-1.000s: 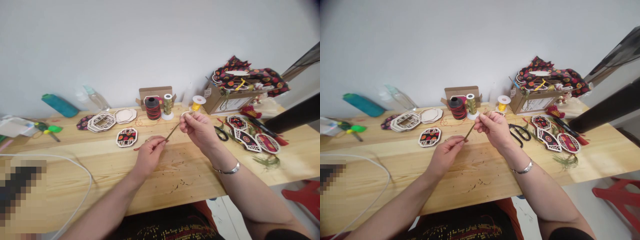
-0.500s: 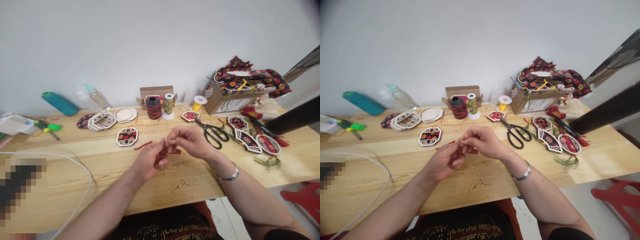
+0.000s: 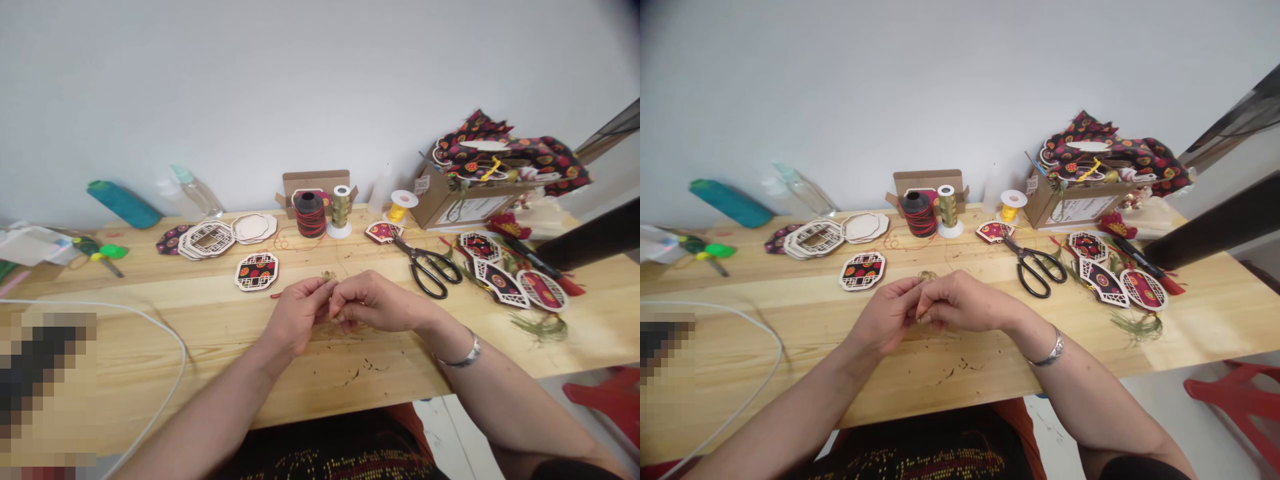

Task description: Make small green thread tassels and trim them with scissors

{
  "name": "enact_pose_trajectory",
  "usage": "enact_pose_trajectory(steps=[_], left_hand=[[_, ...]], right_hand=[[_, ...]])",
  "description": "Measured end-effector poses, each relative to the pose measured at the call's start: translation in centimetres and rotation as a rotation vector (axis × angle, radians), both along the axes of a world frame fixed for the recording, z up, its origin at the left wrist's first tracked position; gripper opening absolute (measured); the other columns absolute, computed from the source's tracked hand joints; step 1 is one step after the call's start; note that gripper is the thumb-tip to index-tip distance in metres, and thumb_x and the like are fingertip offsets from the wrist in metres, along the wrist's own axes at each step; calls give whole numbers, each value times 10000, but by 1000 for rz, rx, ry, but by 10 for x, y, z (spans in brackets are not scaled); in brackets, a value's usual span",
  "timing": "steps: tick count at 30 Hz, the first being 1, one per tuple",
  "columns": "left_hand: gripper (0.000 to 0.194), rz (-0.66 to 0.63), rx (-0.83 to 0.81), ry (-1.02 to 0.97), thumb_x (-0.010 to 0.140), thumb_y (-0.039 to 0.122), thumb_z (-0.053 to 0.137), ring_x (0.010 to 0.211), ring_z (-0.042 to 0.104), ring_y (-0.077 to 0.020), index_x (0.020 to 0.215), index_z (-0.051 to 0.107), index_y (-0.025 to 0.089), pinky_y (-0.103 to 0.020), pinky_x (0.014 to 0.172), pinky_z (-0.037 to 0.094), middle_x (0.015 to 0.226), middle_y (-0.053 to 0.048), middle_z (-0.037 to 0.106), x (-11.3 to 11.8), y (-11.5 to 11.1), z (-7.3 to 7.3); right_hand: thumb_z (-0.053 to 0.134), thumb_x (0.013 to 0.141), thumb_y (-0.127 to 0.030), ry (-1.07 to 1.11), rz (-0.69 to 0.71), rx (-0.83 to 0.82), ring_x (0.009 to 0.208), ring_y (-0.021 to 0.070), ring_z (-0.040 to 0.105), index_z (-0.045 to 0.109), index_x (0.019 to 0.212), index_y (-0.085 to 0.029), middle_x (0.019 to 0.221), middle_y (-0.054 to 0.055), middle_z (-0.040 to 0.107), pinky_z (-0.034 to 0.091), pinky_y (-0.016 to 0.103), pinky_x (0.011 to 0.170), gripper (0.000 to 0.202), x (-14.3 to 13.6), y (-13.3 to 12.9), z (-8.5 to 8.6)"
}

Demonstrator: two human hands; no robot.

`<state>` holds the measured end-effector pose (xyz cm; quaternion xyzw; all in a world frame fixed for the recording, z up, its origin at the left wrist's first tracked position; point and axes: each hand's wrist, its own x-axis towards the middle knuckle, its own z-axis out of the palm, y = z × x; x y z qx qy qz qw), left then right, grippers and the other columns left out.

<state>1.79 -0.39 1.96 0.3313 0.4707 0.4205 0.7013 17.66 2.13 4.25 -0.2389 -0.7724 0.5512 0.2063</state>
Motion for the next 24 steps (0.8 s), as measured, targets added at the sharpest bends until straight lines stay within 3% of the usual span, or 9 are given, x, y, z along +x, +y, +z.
enact_pose_trajectory(steps=[7,12,18,20,24], left_hand=[[260,52,-52,-90,677,367,717,387,280,-29,753,655,127,-169,394,273,441,82,383,-3,1,0],[240,52,-68,-122,684,348,714,400,274,-21,740,647,124,-159,395,297,488,66,439,-3,0,0],[219,91,-20,-119,729,323,677,405,255,-3,718,633,109,-135,382,219,544,39,489,-6,3,-2],[209,114,5,-120,725,315,682,410,277,4,724,625,113,-132,380,197,619,13,552,-7,4,-1],[203,110,16,-78,695,308,705,415,327,-2,738,635,122,-138,382,159,616,10,559,-7,5,2]], right_hand=[[476,777,-16,-62,58,26,521,62,557,612,771,-135,588,-29,575,474,185,536,180,-4,-2,-2],[475,764,-2,-61,78,45,555,66,582,624,770,-131,636,-17,606,475,178,545,197,-6,-3,-3],[558,777,-59,-67,85,164,669,92,600,683,792,-132,721,17,676,482,213,651,146,-8,-1,-7],[620,777,-143,-83,174,89,681,97,611,699,872,-132,766,27,696,483,208,654,123,-6,-1,-5],[656,771,-307,-75,570,-344,704,110,653,682,1039,-124,968,85,708,496,182,593,325,9,-1,8]])
